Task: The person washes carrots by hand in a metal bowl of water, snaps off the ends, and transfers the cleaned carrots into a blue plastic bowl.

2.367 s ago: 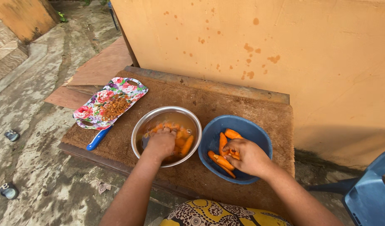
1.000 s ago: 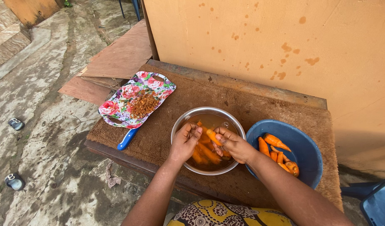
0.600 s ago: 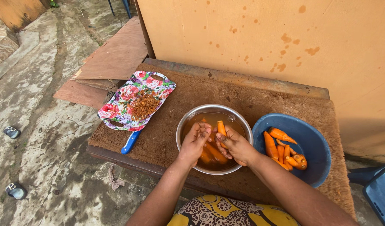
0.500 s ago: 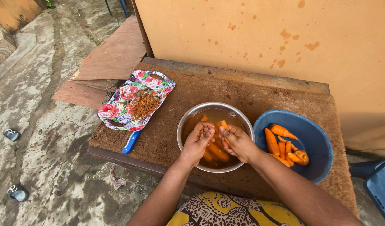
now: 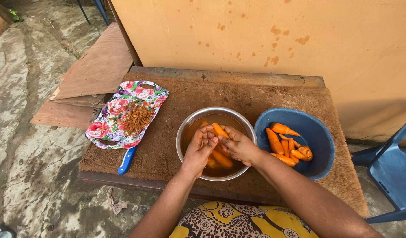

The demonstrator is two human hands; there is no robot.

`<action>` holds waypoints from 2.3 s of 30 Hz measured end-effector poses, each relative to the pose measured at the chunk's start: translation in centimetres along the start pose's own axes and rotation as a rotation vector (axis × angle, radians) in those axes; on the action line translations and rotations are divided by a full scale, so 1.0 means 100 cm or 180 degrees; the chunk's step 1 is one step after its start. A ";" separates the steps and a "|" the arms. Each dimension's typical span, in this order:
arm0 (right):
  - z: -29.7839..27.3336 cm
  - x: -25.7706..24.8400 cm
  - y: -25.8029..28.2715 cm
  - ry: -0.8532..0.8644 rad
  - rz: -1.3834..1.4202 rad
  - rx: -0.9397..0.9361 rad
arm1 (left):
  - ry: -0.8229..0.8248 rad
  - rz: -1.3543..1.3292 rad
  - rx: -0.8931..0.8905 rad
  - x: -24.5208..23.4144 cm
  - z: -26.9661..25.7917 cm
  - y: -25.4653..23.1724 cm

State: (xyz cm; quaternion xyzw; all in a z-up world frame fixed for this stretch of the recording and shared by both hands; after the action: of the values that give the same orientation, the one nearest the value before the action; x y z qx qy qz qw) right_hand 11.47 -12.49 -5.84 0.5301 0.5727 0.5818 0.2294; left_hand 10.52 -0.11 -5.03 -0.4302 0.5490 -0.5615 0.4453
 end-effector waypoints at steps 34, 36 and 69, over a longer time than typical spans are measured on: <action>-0.006 0.041 0.037 0.0079 -0.3721 -0.0729 | -0.0687 -0.0356 -0.0130 -0.022 -0.002 -0.006; -0.003 0.031 0.031 -0.0029 -0.3496 -0.0914 | -0.0452 -0.0676 -0.0026 -0.017 -0.002 -0.005; -0.086 0.018 0.058 0.2542 -0.0788 -0.0563 | -0.0153 0.0191 -0.0586 0.018 -0.003 0.002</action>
State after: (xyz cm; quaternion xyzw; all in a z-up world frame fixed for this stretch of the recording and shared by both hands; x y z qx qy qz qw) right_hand 5.27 -15.97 1.91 0.1687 0.6238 0.7563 0.1022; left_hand 9.78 -1.83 -5.23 -0.4661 0.6001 -0.4846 0.4335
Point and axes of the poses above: each hand's wrist, its own z-axis towards the middle knuckle, its own x-axis out of the palm, y = z × x, the point moved 9 cm from there along z, towards the middle knuckle, and after that the axes turned 15 degrees about z, right-handed, at the moved point
